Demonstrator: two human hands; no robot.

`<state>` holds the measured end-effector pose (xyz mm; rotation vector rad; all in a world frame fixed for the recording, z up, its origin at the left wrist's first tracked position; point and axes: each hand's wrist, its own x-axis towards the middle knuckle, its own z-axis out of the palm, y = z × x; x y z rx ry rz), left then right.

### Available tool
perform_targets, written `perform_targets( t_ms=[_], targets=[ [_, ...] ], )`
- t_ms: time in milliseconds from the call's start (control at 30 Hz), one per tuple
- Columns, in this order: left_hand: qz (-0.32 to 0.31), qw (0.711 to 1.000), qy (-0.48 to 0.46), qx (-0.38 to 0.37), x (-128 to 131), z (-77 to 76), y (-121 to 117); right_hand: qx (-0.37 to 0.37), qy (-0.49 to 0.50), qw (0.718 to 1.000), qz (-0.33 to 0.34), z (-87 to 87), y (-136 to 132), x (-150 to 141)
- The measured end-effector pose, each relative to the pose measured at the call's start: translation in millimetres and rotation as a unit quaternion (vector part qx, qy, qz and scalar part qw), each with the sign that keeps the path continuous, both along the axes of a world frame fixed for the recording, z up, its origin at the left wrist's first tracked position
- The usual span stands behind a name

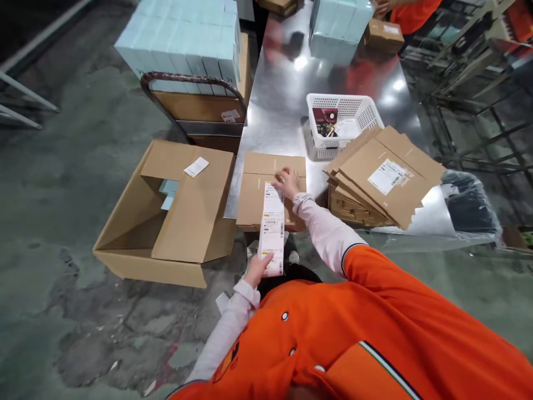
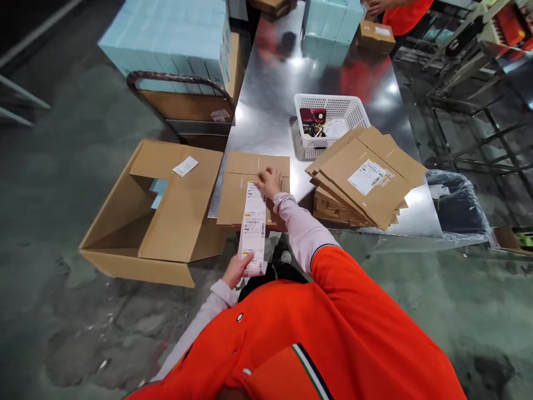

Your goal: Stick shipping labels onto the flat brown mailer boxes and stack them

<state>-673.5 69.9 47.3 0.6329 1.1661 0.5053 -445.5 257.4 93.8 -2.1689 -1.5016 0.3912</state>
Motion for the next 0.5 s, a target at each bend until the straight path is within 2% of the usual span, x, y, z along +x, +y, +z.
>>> perform_targets(
  t_ms=[67,133,167,233,300,333,367,400,433,467,500],
  targets=[
    [-0.006,0.998,0.024,-0.063,-19,-3.1,-20,-0.011,-0.077,0.995,0.07,-8.2,-3,-10],
    [-0.004,0.995,0.036,-0.092,-35,2.9,-24,-0.013,-0.119,0.972,0.2,-16.4,-25,-25],
    [0.01,0.996,0.039,-0.082,-41,8.7,-19,-0.011,-0.121,0.955,0.27,-20.2,-41,-32],
    [0.067,0.997,0.044,-0.015,-48,22.7,8,-0.008,-0.085,0.912,0.402,-26.2,-81,-42],
    [0.127,0.986,0.069,0.085,-46,35.0,52,-0.01,-0.023,0.879,0.475,-28.1,-119,-40],
    [0.139,0.977,0.096,0.132,-41,39.3,78,-0.012,0.003,0.89,0.456,-27.2,-133,-35],
    [0.136,0.966,0.132,0.175,-35,42.0,104,-0.016,0.018,0.922,0.386,-25.1,-144,-28],
    [0.116,0.954,0.173,0.215,-27,43.3,129,-0.022,0.021,0.962,0.272,-22.1,-150,-20],
    [0.087,0.94,0.214,0.251,-17,43.4,151,-0.033,0.016,0.99,0.137,-18.6,-153,-11],
    [0.051,0.924,0.249,0.285,-7,42.9,170,-0.055,0.013,0.998,0.022,-15.1,-152,-4],
    [0.014,0.91,0.27,0.315,3,42.3,184,-0.087,0.018,0.995,-0.055,-12.0,-149,1]
  ],
)
